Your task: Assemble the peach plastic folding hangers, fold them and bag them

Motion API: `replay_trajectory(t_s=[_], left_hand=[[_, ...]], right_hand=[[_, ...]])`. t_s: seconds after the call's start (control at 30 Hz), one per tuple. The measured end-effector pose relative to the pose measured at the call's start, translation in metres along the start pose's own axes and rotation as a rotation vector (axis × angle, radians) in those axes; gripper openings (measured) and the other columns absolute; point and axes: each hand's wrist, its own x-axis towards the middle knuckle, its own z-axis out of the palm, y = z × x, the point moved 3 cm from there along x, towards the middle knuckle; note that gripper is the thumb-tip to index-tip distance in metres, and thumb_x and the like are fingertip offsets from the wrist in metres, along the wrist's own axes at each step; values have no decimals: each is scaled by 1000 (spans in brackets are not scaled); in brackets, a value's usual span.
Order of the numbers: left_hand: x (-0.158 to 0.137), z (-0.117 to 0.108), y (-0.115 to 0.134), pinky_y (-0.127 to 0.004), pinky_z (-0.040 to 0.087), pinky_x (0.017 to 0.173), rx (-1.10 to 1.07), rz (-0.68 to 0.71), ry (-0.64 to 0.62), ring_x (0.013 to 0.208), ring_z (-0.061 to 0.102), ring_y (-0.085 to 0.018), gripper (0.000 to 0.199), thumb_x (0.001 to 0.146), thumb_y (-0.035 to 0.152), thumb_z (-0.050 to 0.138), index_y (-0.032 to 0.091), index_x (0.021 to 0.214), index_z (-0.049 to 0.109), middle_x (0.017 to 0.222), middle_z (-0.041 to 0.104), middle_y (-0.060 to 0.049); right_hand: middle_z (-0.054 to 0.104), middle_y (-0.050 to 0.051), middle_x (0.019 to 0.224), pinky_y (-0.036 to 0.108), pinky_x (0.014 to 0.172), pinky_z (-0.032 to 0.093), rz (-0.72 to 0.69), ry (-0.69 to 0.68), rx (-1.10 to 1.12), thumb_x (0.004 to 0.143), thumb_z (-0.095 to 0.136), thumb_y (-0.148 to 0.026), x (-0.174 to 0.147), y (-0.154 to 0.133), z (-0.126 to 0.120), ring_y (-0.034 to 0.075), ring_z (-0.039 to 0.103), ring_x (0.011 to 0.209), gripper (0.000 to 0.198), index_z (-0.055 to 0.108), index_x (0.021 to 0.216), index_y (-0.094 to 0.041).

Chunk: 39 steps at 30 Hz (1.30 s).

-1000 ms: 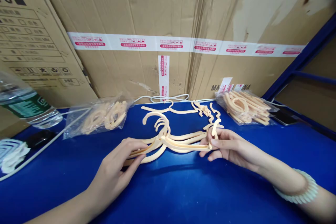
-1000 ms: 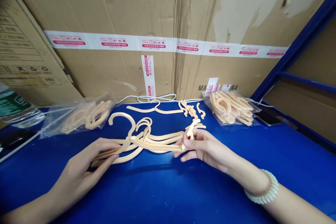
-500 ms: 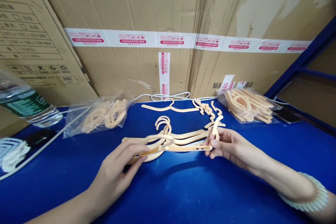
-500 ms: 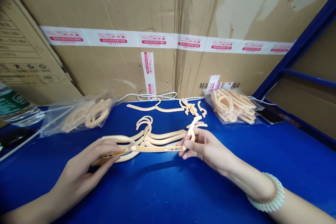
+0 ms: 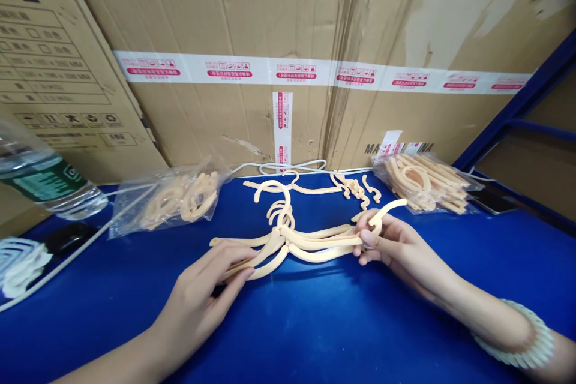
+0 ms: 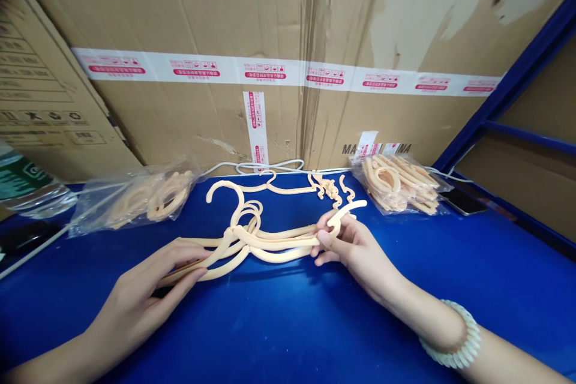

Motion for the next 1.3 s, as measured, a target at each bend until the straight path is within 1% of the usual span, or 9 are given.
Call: replay_trajectory(t_s=[0.1,0.2,0.27,0.4,0.53,0.67,0.77,0.93,1.3], left_hand=[[0,-2,1,-26,57,81,33,12,16,97,65,-17,16,94,18,51,21,109,58,104,64,-6],[1,-5,2,-24,55,80,60,69,21,97,63,-16,15,93,13,52,19,106,58,102,63,-6],[1,-6,3,-22,53,77,62,120,1,92,62,-14,15,92,8,51,17,101,59,97,62,-6],[-1,-7,4,-22,50,71,111,207,-75,78,60,-12,17,90,4,53,16,99,60,89,62,-4],[-3,-7,5,-28,46,67,167,264,-96,74,56,-14,16,88,3,55,17,94,61,82,61,-3],[-2,-5,9,-31,42,64,211,318,-124,69,52,-16,14,87,2,55,16,86,59,74,59,-2],[-2,-5,9,-32,42,67,216,329,-161,71,53,-16,13,89,4,54,15,88,60,77,61,-3],[-2,-6,6,-33,45,75,246,368,-169,79,57,-17,12,90,5,54,14,92,61,85,64,-4],[0,-8,-3,-33,45,71,418,351,-79,80,62,-19,15,92,7,51,16,91,64,88,66,-6]], right_hand=[[65,4,91,21,56,53,-25,41,14,74,81,-36,3,-9,-8,12,60,70,28,66,89,-18],[62,1,74,17,50,46,-84,88,20,73,81,-35,7,-25,-27,9,53,60,22,68,82,-19],[61,-1,66,17,48,42,-103,74,-35,71,82,-33,9,-36,-42,8,52,55,20,68,79,-21],[64,1,64,22,52,44,-89,-101,-437,76,78,-35,13,-49,-64,11,55,55,18,69,76,-20],[68,4,73,27,63,47,-123,-265,-859,82,71,-39,13,-50,-64,15,59,66,23,70,81,-17],[69,5,78,31,69,47,-89,-318,-1057,86,65,-43,12,-44,-58,19,61,72,27,67,82,-17],[67,5,78,32,68,45,-109,-329,-1165,86,64,-43,14,-39,-59,19,58,73,25,67,80,-18],[63,5,82,32,65,43,-162,-333,-1264,87,62,-41,19,-33,-64,19,58,72,23,68,80,-21],[65,6,80,35,64,46,-258,-170,-1268,87,58,-42,26,-27,-63,21,60,71,25,67,81,-20]])
